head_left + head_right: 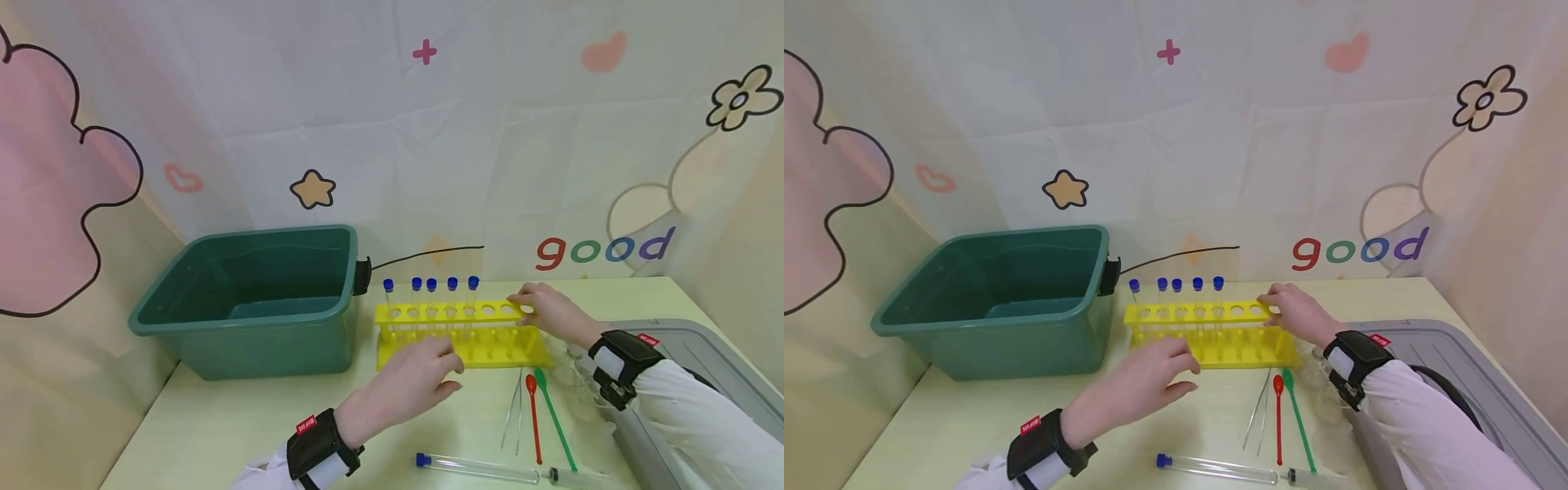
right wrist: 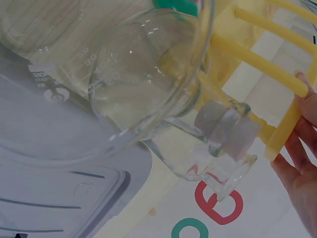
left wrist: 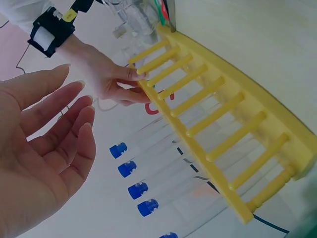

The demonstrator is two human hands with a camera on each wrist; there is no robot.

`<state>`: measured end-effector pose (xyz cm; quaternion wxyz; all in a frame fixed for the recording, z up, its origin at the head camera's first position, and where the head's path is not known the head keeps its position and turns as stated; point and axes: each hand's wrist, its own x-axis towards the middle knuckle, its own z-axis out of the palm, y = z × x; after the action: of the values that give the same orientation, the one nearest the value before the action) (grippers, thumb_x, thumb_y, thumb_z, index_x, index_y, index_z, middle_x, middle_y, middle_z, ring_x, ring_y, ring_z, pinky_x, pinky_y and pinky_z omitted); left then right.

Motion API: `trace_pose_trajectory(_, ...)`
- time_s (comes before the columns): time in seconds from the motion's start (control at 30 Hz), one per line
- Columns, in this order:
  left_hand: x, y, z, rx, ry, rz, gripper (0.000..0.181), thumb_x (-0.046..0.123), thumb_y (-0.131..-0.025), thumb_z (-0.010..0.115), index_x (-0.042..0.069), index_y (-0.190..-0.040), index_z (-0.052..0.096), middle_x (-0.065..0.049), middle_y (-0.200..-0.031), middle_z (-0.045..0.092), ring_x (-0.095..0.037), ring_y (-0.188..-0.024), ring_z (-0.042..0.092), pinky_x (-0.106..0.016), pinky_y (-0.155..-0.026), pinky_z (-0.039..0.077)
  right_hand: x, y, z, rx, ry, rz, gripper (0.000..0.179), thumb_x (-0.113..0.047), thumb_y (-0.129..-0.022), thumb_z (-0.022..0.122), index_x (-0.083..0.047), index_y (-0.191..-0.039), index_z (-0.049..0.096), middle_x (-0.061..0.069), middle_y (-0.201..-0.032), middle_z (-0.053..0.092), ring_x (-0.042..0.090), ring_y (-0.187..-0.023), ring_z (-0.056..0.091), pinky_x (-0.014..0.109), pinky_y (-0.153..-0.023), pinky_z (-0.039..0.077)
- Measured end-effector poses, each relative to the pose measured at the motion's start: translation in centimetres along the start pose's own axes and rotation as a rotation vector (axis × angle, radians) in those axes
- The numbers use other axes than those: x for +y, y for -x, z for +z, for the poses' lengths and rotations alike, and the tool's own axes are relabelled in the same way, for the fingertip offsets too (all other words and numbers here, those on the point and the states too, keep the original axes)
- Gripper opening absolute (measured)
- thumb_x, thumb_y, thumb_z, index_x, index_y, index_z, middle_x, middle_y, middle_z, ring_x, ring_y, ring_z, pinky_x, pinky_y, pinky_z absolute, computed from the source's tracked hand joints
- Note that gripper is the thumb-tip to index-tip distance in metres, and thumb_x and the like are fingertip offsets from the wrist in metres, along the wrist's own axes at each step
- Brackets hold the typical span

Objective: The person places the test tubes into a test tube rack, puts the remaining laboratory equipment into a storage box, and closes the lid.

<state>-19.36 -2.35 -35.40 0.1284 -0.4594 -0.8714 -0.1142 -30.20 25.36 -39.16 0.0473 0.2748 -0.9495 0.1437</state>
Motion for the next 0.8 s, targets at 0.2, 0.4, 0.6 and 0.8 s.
trace_pose_trajectory(0.2,-0.1,1.7,0.5,-0.068,0.022,-0.023,0.017,0.024,-0.077,0.072,0.014,-0.090,0.068,0.007,-0.078,0.049,-0.006,-0.069,0.042,-0.010,-0.060,0.034,-0.1,-0.1,-0.1,-0.003,0.004,0.008,0.038,0.000,-0.070,0.074,0.003,-0.107,0.064,0.009,-0.091,0.055,0.029,-0.081,0.050,0.039,-0.073,0.045)
trace_pose_trajectory(0.4,0.0,3.0,1.1,-0.171,0.012,-0.021,0.020,0.030,-0.077,0.072,0.015,-0.088,0.066,0.008,-0.076,0.049,-0.004,-0.066,0.043,-0.011,-0.058,0.035,-0.2,0.0,-0.1,-0.012,-0.019,0.024,0.038,0.000,-0.070,0.074,0.004,-0.107,0.064,0.008,-0.090,0.055,0.026,-0.079,0.049,0.038,-0.072,0.045)
trace_pose_trajectory(0.6,0.4,4.4,2.2,-0.286,-0.003,-0.029,0.029,0.037,-0.075,0.071,0.014,-0.092,0.064,0.009,-0.078,0.049,-0.003,-0.069,0.046,-0.012,-0.059,0.037,-0.1,-0.1,0.0,-0.023,-0.025,0.027,0.038,-0.001,-0.071,0.073,0.004,-0.108,0.063,0.008,-0.091,0.055,0.026,-0.080,0.049,0.038,-0.073,0.045)
trace_pose_trajectory(0.8,0.8,5.8,3.6,-0.298,-0.064,-0.012,0.031,0.041,-0.074,0.071,0.015,-0.089,0.062,0.011,-0.074,0.044,-0.003,-0.066,0.043,-0.013,-0.053,0.034,-0.1,0.0,0.0,-0.021,-0.028,0.023,0.039,-0.001,-0.071,0.073,0.004,-0.108,0.063,0.007,-0.091,0.055,0.026,-0.080,0.049,0.038,-0.072,0.045)
